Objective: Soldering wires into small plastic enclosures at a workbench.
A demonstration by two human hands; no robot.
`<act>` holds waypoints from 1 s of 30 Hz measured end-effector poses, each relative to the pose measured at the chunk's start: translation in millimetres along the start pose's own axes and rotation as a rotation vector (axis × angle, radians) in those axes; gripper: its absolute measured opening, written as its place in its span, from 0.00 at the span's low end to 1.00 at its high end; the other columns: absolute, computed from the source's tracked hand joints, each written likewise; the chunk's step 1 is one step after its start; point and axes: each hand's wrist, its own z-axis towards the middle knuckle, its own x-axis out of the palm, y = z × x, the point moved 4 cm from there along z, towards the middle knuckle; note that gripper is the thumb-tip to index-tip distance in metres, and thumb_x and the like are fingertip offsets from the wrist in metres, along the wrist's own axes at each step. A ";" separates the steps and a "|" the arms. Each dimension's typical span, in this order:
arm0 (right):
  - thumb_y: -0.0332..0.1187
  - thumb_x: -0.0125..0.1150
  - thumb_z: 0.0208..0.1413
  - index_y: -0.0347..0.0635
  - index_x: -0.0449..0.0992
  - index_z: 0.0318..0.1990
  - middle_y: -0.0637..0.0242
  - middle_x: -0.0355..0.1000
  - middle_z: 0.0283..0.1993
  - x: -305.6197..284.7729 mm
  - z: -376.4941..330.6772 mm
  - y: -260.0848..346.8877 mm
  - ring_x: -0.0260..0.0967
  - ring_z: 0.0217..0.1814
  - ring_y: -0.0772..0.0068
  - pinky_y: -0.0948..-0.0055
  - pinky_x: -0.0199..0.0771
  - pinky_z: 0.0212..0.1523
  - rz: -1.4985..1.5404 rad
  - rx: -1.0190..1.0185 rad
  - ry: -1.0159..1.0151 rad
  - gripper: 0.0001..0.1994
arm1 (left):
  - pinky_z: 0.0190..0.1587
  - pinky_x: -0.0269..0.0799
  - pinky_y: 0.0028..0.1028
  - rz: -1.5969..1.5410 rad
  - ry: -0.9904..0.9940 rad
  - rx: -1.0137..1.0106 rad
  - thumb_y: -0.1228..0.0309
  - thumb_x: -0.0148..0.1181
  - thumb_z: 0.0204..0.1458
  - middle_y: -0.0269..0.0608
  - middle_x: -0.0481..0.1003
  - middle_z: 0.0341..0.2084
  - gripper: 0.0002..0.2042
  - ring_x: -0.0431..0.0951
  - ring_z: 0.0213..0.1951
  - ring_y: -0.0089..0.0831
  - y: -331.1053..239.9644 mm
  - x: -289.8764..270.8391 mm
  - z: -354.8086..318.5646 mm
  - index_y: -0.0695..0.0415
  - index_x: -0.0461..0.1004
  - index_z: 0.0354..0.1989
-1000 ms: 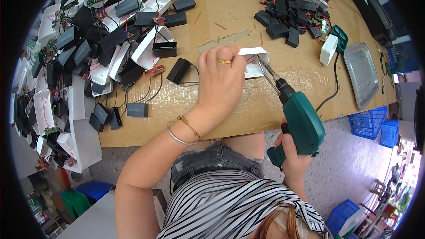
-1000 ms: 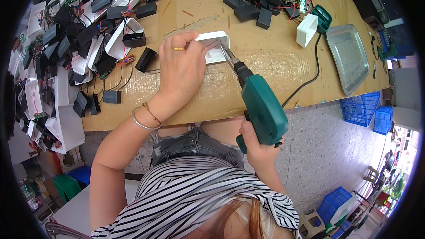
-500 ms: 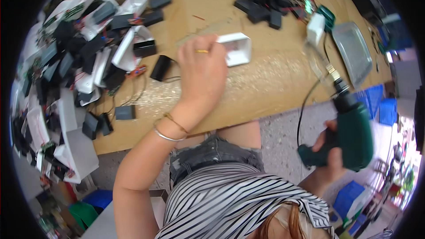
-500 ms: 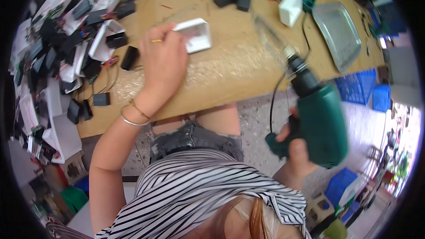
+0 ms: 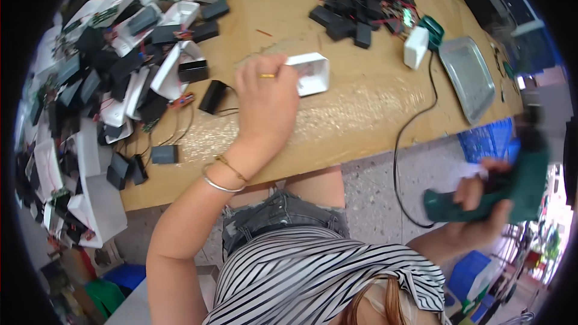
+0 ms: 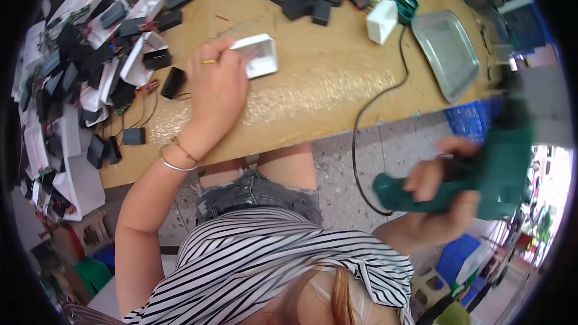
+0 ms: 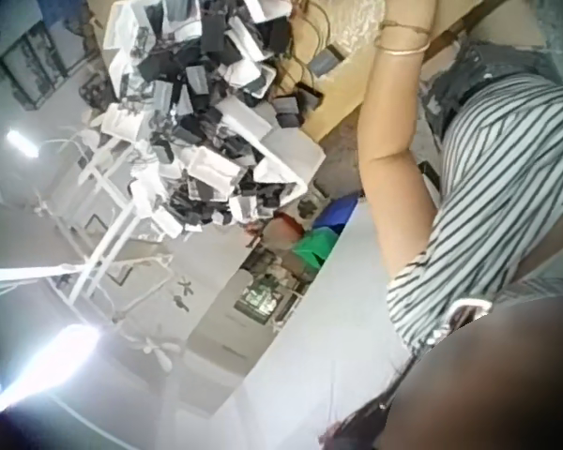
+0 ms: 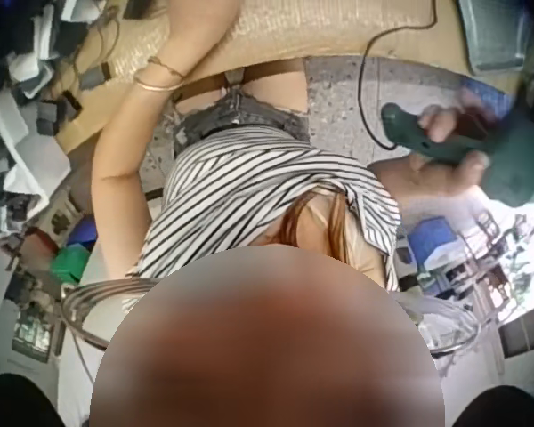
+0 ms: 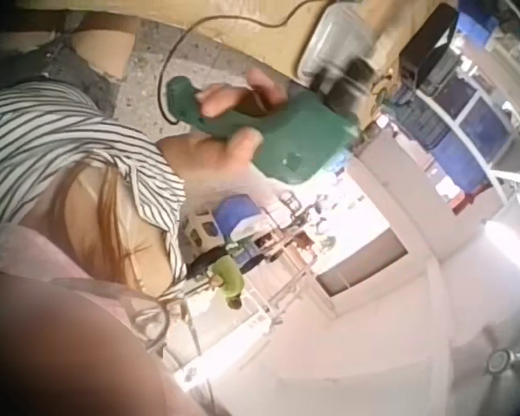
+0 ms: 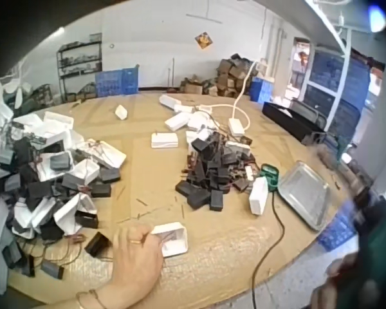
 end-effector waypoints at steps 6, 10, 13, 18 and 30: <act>0.36 0.64 0.44 0.30 0.62 0.53 0.52 0.69 0.43 37.5 -48.2 -86.0 0.67 0.24 0.74 0.78 0.68 0.26 -0.292 0.487 0.054 0.30 | 0.48 0.58 0.38 -0.002 0.002 -0.002 0.76 0.53 0.39 0.41 0.65 0.39 0.05 0.63 0.45 0.39 6.8 -5.2 -5.9 0.60 0.68 0.27; 0.33 0.61 0.48 0.32 0.64 0.52 0.56 0.70 0.44 38.9 -52.3 -102.0 0.66 0.26 0.77 0.79 0.67 0.29 -0.435 0.470 0.050 0.24 | 0.48 0.58 0.38 -0.002 -0.006 0.002 0.76 0.54 0.39 0.41 0.65 0.39 0.05 0.63 0.45 0.39 6.4 -3.4 -3.1 0.60 0.68 0.27; 0.33 0.59 0.49 0.32 0.65 0.51 0.57 0.69 0.44 40.6 -48.5 -108.8 0.66 0.26 0.78 0.79 0.67 0.29 -0.441 0.461 0.050 0.22 | 0.48 0.58 0.38 -0.020 -0.021 0.012 0.76 0.53 0.39 0.41 0.64 0.39 0.05 0.63 0.45 0.38 6.6 -3.4 -1.9 0.60 0.68 0.27; 0.33 0.58 0.50 0.32 0.66 0.50 0.58 0.69 0.43 48.6 -45.4 -112.6 0.66 0.26 0.78 0.79 0.67 0.29 -0.459 0.478 0.062 0.21 | 0.48 0.58 0.39 -0.015 0.000 0.010 0.76 0.53 0.40 0.41 0.64 0.38 0.05 0.64 0.45 0.38 7.6 -4.3 -2.7 0.60 0.68 0.28; 0.31 0.56 0.51 0.31 0.68 0.46 0.60 0.70 0.37 58.6 -43.7 -111.0 0.65 0.25 0.78 0.79 0.66 0.28 -0.424 0.494 0.004 0.16 | 0.47 0.58 0.38 -0.041 -0.007 -0.002 0.75 0.52 0.42 0.41 0.65 0.37 0.05 0.64 0.45 0.38 6.3 -5.7 -2.7 0.60 0.69 0.28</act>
